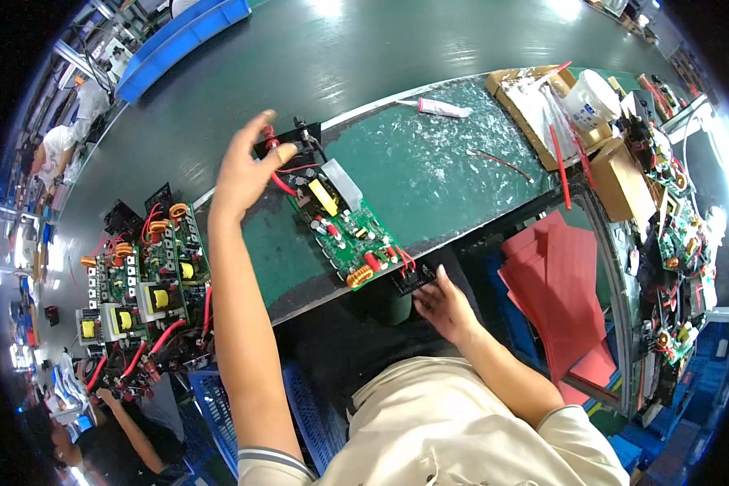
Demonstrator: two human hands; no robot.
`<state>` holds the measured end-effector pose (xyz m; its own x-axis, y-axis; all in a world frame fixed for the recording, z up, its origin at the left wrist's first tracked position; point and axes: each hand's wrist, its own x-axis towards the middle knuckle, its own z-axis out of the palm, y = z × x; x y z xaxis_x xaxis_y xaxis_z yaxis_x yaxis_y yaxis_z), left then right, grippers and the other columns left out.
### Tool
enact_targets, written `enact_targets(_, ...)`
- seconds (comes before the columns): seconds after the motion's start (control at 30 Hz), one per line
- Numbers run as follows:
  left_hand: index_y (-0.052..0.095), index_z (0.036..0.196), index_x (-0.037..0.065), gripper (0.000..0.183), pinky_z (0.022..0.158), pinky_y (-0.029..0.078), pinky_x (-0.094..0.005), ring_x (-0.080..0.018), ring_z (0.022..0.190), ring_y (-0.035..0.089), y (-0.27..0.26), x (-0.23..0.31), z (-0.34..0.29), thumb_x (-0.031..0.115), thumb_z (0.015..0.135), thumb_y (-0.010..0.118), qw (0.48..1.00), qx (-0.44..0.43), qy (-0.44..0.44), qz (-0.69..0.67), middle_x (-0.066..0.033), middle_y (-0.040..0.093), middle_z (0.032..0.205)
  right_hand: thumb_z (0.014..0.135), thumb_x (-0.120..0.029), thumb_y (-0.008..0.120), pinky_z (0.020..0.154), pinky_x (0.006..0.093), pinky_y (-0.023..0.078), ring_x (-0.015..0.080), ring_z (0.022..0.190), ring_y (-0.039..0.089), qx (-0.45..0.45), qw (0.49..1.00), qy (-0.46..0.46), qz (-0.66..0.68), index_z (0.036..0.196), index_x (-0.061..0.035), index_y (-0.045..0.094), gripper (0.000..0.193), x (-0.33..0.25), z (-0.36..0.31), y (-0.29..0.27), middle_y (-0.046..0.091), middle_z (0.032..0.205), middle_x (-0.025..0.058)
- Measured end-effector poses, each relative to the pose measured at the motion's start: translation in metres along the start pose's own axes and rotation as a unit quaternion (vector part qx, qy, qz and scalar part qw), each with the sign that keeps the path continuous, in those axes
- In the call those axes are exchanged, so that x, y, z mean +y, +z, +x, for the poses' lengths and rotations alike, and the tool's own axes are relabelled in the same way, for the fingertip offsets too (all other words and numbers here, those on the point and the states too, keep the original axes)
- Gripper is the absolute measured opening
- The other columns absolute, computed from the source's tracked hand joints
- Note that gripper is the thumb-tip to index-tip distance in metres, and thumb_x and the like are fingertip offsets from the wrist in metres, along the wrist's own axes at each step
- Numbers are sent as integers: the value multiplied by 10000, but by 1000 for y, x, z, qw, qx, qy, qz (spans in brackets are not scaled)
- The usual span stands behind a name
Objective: Manually assembling electronic components, applying thermal paste, and connecting wiring harnesses on circuit boards at a factory workstation.
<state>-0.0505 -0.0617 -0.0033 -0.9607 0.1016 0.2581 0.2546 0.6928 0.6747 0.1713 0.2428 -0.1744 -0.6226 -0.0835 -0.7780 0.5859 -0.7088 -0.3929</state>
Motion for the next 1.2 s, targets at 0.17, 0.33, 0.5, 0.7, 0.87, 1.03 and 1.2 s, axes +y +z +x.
enact_targets(0.17,637,1261,38,400,932,440,-264,-143,1032,580,12,-14,0,79,872,720,992,-36,-36,-118,-51,649,1136,950,-431,636,761,316,520,162,848,633,-32,995,-52,-78,1050,-108,616,339,-8,18,23,638,961,31)
enact_targets(0.33,695,1120,31,266,759,470,-257,-117,775,530,17,-8,-29,111,868,725,996,47,-17,-76,-32,620,855,961,-305,632,634,261,490,86,755,554,162,920,-304,-189,992,-86,568,231,-34,-77,31,546,839,-16)
enact_targets(0.5,701,1122,2,277,799,485,-260,-119,838,581,14,-22,-57,140,884,734,980,138,-47,-138,-57,682,959,904,-37,682,692,202,432,62,773,514,82,715,-600,-350,1007,-23,544,172,-66,-102,87,539,849,-22)
enact_targets(0.7,649,1180,-56,358,919,466,-297,-165,965,607,-7,-20,-118,153,902,731,937,292,-159,-104,-107,687,1095,849,-233,775,833,311,501,177,925,640,-118,761,-492,-406,1161,11,617,426,-160,-15,175,672,1004,134)
enact_targets(0.87,511,1379,10,491,961,466,-350,-208,1171,552,-3,6,-201,88,927,685,915,349,-168,-115,-119,547,1349,852,-131,646,949,468,487,390,1169,569,149,375,-499,-767,1261,-29,587,426,-206,0,111,596,1240,225)
enact_targets(1.03,609,1135,32,311,798,488,-267,-191,1013,586,62,62,-269,29,841,712,945,172,-137,-241,-108,580,1189,842,-50,533,757,509,528,428,885,640,211,330,-504,-770,1018,-45,588,184,-241,8,42,622,981,204)
enact_targets(1.2,627,1264,72,474,827,502,-287,-179,1101,576,88,122,-291,-20,801,669,794,-407,-132,-433,-100,573,1259,843,-89,580,699,381,526,287,759,657,117,547,-504,-657,1000,1,651,194,-237,1,55,665,882,118)
